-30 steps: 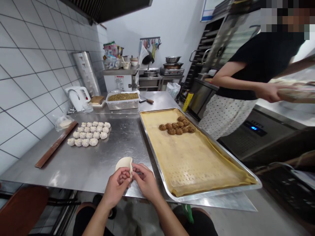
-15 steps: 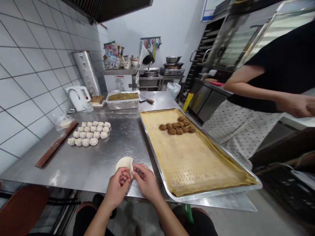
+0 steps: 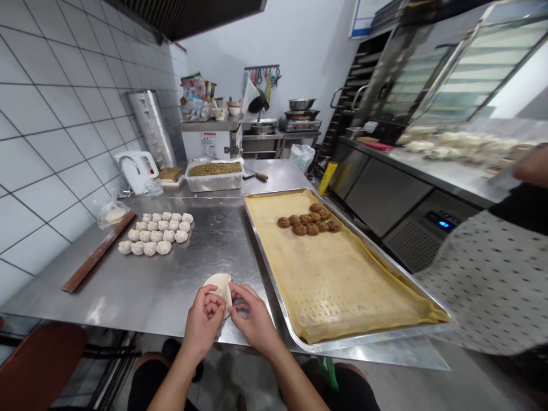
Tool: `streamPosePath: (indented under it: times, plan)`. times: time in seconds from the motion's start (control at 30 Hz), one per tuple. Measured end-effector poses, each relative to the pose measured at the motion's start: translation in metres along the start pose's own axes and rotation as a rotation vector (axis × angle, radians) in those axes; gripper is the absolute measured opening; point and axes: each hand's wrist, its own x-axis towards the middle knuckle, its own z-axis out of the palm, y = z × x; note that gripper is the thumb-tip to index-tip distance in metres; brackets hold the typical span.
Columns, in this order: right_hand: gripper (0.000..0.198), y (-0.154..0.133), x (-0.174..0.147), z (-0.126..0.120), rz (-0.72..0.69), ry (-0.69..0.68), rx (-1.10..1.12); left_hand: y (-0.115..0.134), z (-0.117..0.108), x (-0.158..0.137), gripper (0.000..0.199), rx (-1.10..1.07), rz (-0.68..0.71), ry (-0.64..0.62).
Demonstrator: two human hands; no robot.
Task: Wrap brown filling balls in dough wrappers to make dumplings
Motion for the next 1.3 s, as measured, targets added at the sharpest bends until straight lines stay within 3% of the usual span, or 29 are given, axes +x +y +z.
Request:
streamPosePath:
  times: [0.13,0.4,0.6,0.8,0.97,1.03,1.3]
  plan:
    - [0.05,0.005,0.001,0.0,-0.003,0.027,0.005,-0.002,0.001,-0.001,0.046,0.039,0.019,0.07]
    - [0.045,0.016,0.002,0.0,0.01,0.064,0.056,0.002,-0.004,-0.001,0.032,0.275,0.101,0.001]
    - [0.049,0.018,0.001,-0.001,0.004,0.094,0.092,0.012,-0.006,0.003,0.03,0.412,0.179,0.078]
    - [0.063,0.021,0.0,-0.001,0.008,0.109,0.101,0.021,0.0,0.011,0.028,0.462,0.197,-0.013]
    - [0.068,0.018,0.0,-0.002,0.003,0.141,0.058,0.021,-0.003,0.014,0.034,0.491,0.173,0.112]
    - [0.07,0.017,0.0,0.0,0.016,0.161,0.026,0.02,-0.002,0.013,0.033,0.493,0.165,0.107]
    - [0.055,0.017,0.002,0.013,0.106,0.315,-0.129,0.017,0.003,0.012,0.034,0.484,0.151,0.112]
